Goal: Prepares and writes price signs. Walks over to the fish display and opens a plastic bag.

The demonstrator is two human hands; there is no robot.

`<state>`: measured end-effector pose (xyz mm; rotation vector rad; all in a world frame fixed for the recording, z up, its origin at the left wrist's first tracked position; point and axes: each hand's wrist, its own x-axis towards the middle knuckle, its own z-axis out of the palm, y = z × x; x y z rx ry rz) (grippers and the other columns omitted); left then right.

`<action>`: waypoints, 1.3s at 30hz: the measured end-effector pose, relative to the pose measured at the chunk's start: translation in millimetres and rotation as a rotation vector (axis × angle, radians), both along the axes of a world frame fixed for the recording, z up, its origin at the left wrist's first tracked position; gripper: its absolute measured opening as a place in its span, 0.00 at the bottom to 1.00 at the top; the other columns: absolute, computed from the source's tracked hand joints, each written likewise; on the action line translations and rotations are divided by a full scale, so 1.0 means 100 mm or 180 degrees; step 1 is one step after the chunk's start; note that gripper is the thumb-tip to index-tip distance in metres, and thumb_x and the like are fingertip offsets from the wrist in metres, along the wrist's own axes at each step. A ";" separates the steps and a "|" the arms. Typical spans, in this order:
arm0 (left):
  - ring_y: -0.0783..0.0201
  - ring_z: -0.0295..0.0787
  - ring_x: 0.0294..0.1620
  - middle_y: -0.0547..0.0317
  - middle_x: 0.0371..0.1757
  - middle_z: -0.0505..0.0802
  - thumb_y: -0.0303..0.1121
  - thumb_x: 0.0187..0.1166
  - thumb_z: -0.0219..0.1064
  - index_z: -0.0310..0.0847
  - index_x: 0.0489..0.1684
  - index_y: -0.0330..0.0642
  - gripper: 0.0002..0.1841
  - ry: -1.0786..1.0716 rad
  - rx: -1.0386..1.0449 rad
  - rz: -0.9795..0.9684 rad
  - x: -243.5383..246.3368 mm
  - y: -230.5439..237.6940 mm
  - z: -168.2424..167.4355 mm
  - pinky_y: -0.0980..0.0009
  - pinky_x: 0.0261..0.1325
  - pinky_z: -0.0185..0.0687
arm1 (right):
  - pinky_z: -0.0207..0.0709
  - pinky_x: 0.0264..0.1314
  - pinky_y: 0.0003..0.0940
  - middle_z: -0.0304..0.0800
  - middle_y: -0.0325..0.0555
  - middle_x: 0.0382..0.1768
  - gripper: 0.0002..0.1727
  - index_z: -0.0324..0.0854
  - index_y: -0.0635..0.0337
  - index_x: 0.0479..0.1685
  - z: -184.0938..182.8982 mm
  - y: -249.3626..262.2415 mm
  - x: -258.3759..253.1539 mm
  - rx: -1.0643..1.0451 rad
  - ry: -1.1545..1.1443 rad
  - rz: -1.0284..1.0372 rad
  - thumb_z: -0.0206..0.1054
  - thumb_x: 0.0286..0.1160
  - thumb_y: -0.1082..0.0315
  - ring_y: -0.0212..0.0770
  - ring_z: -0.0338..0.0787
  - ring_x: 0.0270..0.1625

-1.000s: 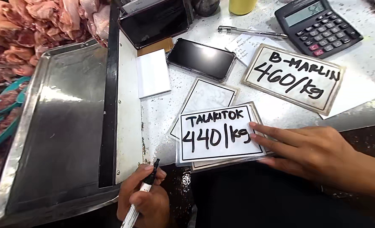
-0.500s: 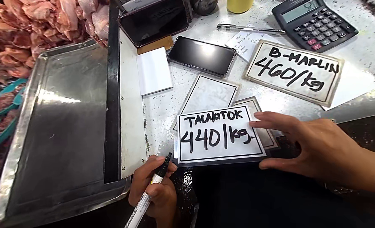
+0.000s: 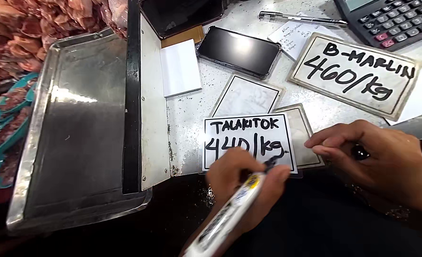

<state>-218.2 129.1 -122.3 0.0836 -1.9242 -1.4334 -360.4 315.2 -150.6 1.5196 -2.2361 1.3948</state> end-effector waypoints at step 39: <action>0.80 0.76 0.20 0.64 0.15 0.79 0.27 0.68 0.69 0.75 0.16 0.38 0.11 -0.0613 -0.1298 0.0625 -0.34 0.24 -0.26 0.87 0.26 0.69 | 0.58 0.19 0.25 0.82 0.35 0.22 0.17 0.85 0.57 0.53 -0.02 -0.14 -0.09 0.0364 0.0197 -0.0056 0.53 0.88 0.59 0.29 0.73 0.19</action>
